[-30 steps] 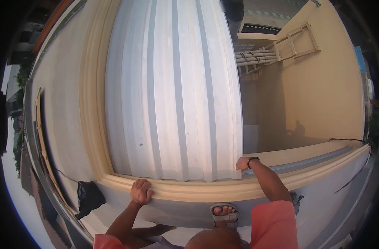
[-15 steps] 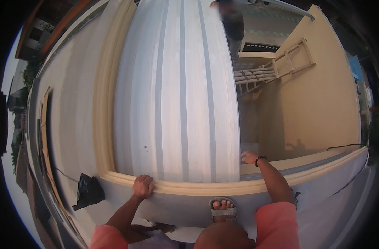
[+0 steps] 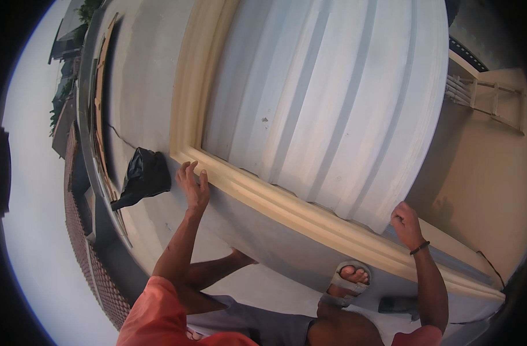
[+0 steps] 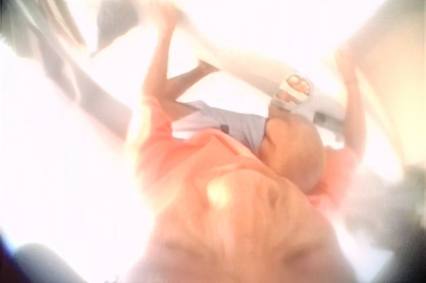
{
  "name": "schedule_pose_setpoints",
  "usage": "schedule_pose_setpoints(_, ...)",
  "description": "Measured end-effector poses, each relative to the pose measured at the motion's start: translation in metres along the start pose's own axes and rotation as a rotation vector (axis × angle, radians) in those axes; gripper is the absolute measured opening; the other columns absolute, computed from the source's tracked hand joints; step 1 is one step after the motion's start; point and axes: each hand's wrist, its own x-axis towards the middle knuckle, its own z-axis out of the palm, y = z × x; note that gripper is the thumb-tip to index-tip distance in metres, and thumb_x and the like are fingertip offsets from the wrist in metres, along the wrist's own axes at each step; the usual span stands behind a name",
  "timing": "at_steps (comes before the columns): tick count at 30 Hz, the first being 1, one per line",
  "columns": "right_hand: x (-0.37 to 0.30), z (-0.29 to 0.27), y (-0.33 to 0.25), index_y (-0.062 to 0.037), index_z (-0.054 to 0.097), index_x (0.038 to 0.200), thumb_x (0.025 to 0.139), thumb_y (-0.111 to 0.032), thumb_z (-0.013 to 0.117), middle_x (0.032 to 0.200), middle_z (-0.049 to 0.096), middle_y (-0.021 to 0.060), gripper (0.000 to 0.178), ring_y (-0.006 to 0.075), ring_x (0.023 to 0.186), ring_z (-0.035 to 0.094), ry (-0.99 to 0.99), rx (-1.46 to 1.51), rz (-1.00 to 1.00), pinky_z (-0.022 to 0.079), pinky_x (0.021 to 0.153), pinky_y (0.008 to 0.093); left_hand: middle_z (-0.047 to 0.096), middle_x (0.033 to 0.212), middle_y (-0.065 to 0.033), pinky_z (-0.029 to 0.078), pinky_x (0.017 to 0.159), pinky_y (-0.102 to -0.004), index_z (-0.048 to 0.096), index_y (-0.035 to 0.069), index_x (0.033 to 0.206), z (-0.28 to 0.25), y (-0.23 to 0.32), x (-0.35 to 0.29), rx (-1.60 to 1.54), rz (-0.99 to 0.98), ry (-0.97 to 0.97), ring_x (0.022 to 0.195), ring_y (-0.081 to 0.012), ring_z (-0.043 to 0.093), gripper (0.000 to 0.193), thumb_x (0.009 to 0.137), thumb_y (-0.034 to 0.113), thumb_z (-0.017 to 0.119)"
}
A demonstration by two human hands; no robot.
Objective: The person positions a white corrugated roofing sheet onto a wooden frame on a rooftop. They use a marker to trace the frame's edge onto the sheet and then use a power tool to cut the sheet along the marked line.
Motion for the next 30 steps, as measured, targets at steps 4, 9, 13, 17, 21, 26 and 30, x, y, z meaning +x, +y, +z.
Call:
schedule_pose_setpoints(4,0.024,-0.003,-0.043,-0.0014,0.061,0.088,0.078,0.0,0.053,0.084,0.056,0.0136,0.013,0.0302,0.073,0.056,-0.196,-0.082,-0.033,0.045,0.066,0.0389,0.049,0.124,-0.016,0.024,0.104,-0.0502,0.06,0.007,0.114,0.015,-0.018,0.0,0.055,-0.162,0.009,0.121,-0.0372,0.033,0.03,0.087,0.021,0.055)
schedule_pose_setpoints(9,0.033,-0.087,-0.122,-0.0042,0.061,0.094,0.078,0.0,0.053,0.086,0.058,0.0137,0.018,0.0306,0.075,0.056,-0.433,-0.364,0.133,0.044,0.071,0.0412,0.051,0.123,-0.0118,0.018,0.106,-0.0471,0.062,0.01,0.115,0.011,-0.021,0.001,0.197,-0.095,-0.064,0.12,-0.0323,0.03,0.035,0.093,0.03,0.044)
schedule_pose_setpoints(13,0.034,-0.166,-0.092,-0.0037,0.06,0.094,0.078,-0.001,0.052,0.083,0.059,0.0121,0.018,0.0282,0.077,0.055,-0.524,-0.722,0.462,0.044,0.077,0.0415,0.05,0.124,-0.0143,0.015,0.107,-0.0484,0.062,0.009,0.115,0.023,-0.02,0.006,0.097,-0.082,-0.104,0.121,-0.0341,0.028,0.033,0.091,0.026,0.046)
schedule_pose_setpoints(17,0.072,-0.172,0.002,-0.0059,0.052,0.123,0.08,-0.018,0.058,0.09,0.061,0.0143,0.045,0.0232,0.086,0.057,-0.354,-0.564,0.841,0.05,0.064,0.0395,0.049,0.124,-0.016,0.014,0.107,-0.0487,0.061,0.007,0.115,0.021,-0.02,0.008,0.088,-0.088,-0.099,0.122,-0.0352,0.025,0.033,0.091,0.023,0.046)
schedule_pose_setpoints(21,0.086,-0.07,0.056,-0.0098,0.029,0.146,0.084,-0.046,0.062,0.123,0.052,0.0181,0.08,0.0301,0.108,0.054,0.047,-0.161,1.05,0.05,0.083,0.0451,0.05,0.122,-0.011,0.015,0.106,-0.0454,0.06,0.007,0.115,0.021,-0.022,0.01,0.11,-0.074,-0.103,0.12,-0.0306,0.028,0.035,0.092,0.026,0.041)
schedule_pose_setpoints(26,0.084,0.025,0.122,-0.0051,0.026,0.146,0.08,-0.05,0.069,0.13,0.048,0.0185,0.09,0.0302,0.119,0.048,0.515,0.334,0.873,0.041,0.097,0.0473,0.05,0.12,-0.0113,0.015,0.106,-0.044,0.06,0.006,0.114,0.02,-0.022,0.01,0.114,-0.062,-0.131,0.119,-0.0298,0.029,0.035,0.093,0.024,0.039)
schedule_pose_setpoints(30,0.085,0.036,0.152,0.0003,0.029,0.142,0.08,-0.042,0.072,0.131,0.047,0.0173,0.086,0.0278,0.119,0.048,0.497,0.291,0.754,0.038,0.101,0.0411,0.05,0.121,-0.0171,0.015,0.105,-0.0484,0.063,0.004,0.112,0.02,-0.021,0.009,0.094,-0.09,-0.145,0.119,-0.0338,0.027,0.038,0.092,0.026,0.04)
